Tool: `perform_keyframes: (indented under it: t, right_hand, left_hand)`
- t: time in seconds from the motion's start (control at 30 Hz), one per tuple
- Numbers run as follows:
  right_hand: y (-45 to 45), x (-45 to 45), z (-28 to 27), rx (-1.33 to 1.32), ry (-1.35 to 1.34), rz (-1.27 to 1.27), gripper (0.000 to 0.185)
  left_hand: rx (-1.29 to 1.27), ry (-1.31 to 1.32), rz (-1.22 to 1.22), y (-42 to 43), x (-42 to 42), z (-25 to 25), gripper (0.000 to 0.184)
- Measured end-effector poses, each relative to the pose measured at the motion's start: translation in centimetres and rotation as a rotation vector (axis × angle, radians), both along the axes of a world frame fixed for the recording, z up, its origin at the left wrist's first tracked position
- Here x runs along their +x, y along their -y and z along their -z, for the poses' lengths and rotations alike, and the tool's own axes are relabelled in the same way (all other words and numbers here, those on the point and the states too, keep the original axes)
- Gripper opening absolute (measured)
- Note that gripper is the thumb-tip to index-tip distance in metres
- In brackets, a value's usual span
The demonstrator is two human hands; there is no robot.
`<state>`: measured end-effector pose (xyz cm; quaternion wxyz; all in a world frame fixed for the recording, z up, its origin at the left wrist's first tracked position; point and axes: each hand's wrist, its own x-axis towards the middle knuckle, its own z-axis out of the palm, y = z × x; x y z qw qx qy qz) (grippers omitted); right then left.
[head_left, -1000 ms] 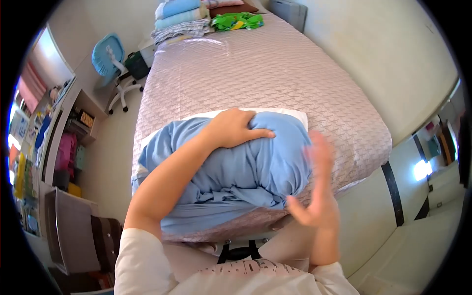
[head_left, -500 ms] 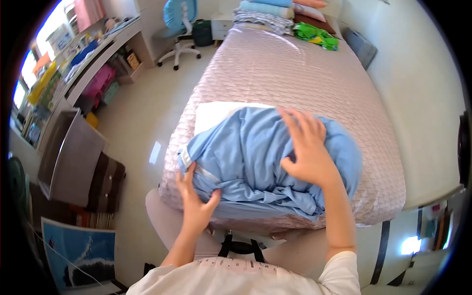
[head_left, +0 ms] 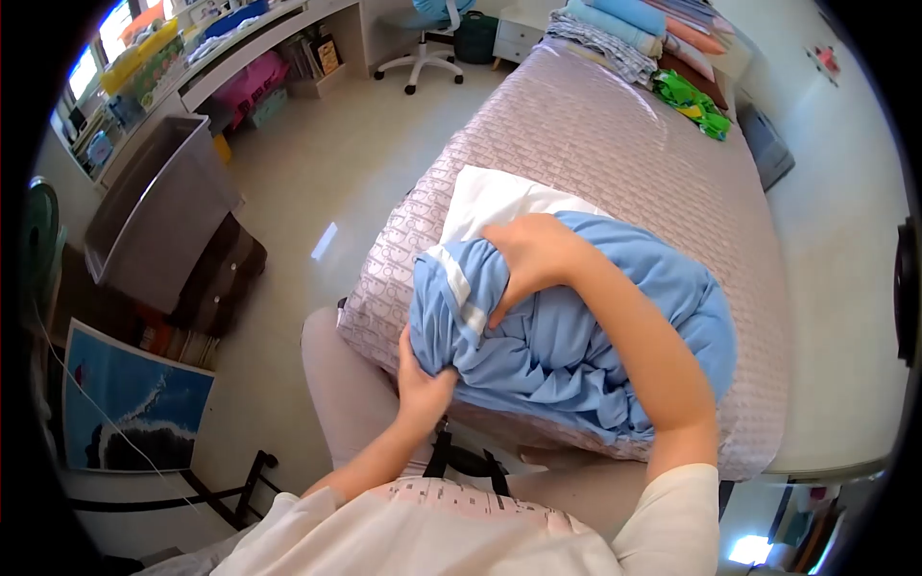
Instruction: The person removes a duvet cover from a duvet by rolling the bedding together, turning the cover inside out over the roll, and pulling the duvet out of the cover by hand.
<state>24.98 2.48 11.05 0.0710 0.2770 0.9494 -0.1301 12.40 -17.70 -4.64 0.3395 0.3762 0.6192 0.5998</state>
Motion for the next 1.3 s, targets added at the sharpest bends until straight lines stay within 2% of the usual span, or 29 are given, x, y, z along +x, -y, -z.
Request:
perform_keyframes:
  t: [0.03,0.07,0.1,0.13,0.2,0.23,0.27,0.33,0.37,0.43,0.47,0.53,0.57,0.63,0.67,0.73,0.8,0.87,0.9,0.93,1.0,1.03,1.07,1.13,1.17,1.2,1.27,1.3]
  right_hand:
    - [0.2,0.1,0.0,-0.004,0.0,-0.006,0.097]
    - [0.3,0.4,0.0,-0.022,-0.07,-0.025,0.087]
    - [0.3,0.7,-0.2,-0.036,-0.142,-0.043,0.078]
    - [0.3,1.1,-0.5,-0.028,-0.146,-0.047,0.078]
    - [0.9,2.4,-1.0,-0.16,-0.253,-0.043,0.074]
    - [1.7,3.2,-1.4,-0.213,-0.348,-0.081,0.067]
    - [2.6,3.9,-2.1,-0.21,-0.347,-0.081,0.067]
    - [4.0,5.5,-3.9,-0.347,-0.47,-0.076,0.06]
    - [4.1,6.4,-4.4,-0.487,-0.419,0.02,0.053]
    - [2.6,7.9,-3.3,-0.468,-0.427,0.121,0.055]
    - [1.4,8.2,-2.5,-0.442,-0.446,0.218,0.056]
    - [-3.2,8.2,0.4,-0.295,-0.399,0.517,0.071]
    - [-5.0,7.8,1.2,-0.298,-0.404,0.524,0.071]
    - [-7.5,7.3,2.2,-0.368,-0.225,0.518,0.076]
    - [-7.5,7.0,2.0,-0.371,-0.227,0.526,0.076]
    - [-7.3,6.2,0.8,-0.617,-0.253,0.501,0.089]
    - [-6.9,5.6,0.5,-0.572,-0.243,0.542,0.094]
    - [-6.9,5.2,0.0,-0.561,-0.015,0.656,0.095]
    - [-6.5,5.3,-0.4,-0.537,-0.003,0.662,0.097]
    - [-6.1,5.5,-0.6,-0.535,-0.008,0.666,0.097]
    - [-5.1,6.4,-0.9,-0.396,-0.061,0.538,0.091]
    - [-4.4,7.2,-1.3,-0.377,-0.072,0.435,0.085]
    - [-3.4,7.9,-2.1,-0.405,-0.083,0.418,0.078]
    - [-1.1,10.5,-3.6,-0.638,-0.265,0.343,0.069]
    - [0.9,11.0,-4.5,-0.647,-0.442,0.271,0.056]
    - [2.5,11.1,-4.7,-0.654,-0.44,0.274,0.056]
    - [5.3,11.0,-4.6,-0.086,-0.443,0.247,0.054]
    - [6.2,10.3,-3.4,0.012,-0.418,0.234,0.054]
  left_hand:
    - [-0.04,0.212,0.045,-0.2,-1.1,1.6,0.078]
    - [-0.078,0.422,0.091,-0.4,-2.1,2.4,0.069]
    - [-0.02,0.446,0.136,-0.5,-2.8,1.9,0.059]
    - [-0.012,0.441,0.134,-0.6,-3.9,2.3,0.059]
    - [-0.029,0.584,0.398,-1.3,-5.7,2.8,0.059]
    - [-0.094,0.62,0.278,-1.5,-5.0,2.3,0.064]
    - [-0.092,0.62,0.281,-2.1,-5.0,0.9,0.064]
    - [0.141,0.717,0.78,-4.7,-5.4,-1.3,0.072]
    - [0.146,0.72,0.786,-6.5,-5.3,-1.2,0.072]
    - [0.154,0.653,0.886,-9.2,-4.6,0.7,0.077]
    - [0.152,0.653,0.9,-10.1,-4.1,1.6,0.077]
    - [-0.019,0.534,0.496,-11.9,-2.9,3.2,0.075]
    - [0.033,0.397,0.436,-11.3,-2.6,3.8,0.075]
    - [0.033,0.373,0.366,-9.1,-1.7,2.1,0.078]
    - [0.04,0.352,0.291,-7.7,-0.9,1.3,0.081]
    - [0.107,0.48,0.222,-5.2,2.2,1.7,0.081]
    - [0.019,0.503,0.296,-4.2,4.1,1.2,0.079]
    - [-0.252,0.685,0.254,-4.9,5.5,1.6,0.076]
    - [-0.138,0.818,0.204,-5.9,5.7,2.3,0.074]
    - [-0.137,0.815,0.21,-6.2,5.2,3.0,0.074]
    - [-0.295,0.935,0.288,-6.9,3.9,1.3,0.078]
    - [0.266,0.677,0.557,-7.8,4.7,9.2,0.084]
    - [0.311,0.605,0.623,-8.6,4.2,9.6,0.084]
    - [0.21,0.541,0.734,-10.3,2.2,6.1,0.085]
    - [0.174,0.51,0.788,-11.2,1.5,5.2,0.086]
    - [0.142,0.476,0.837,-12.4,0.7,4.5,0.086]
    - [0.102,0.401,0.907,-14.7,-0.5,3.8,0.087]
    - [0.092,0.36,0.914,-15.4,-0.8,3.7,0.088]
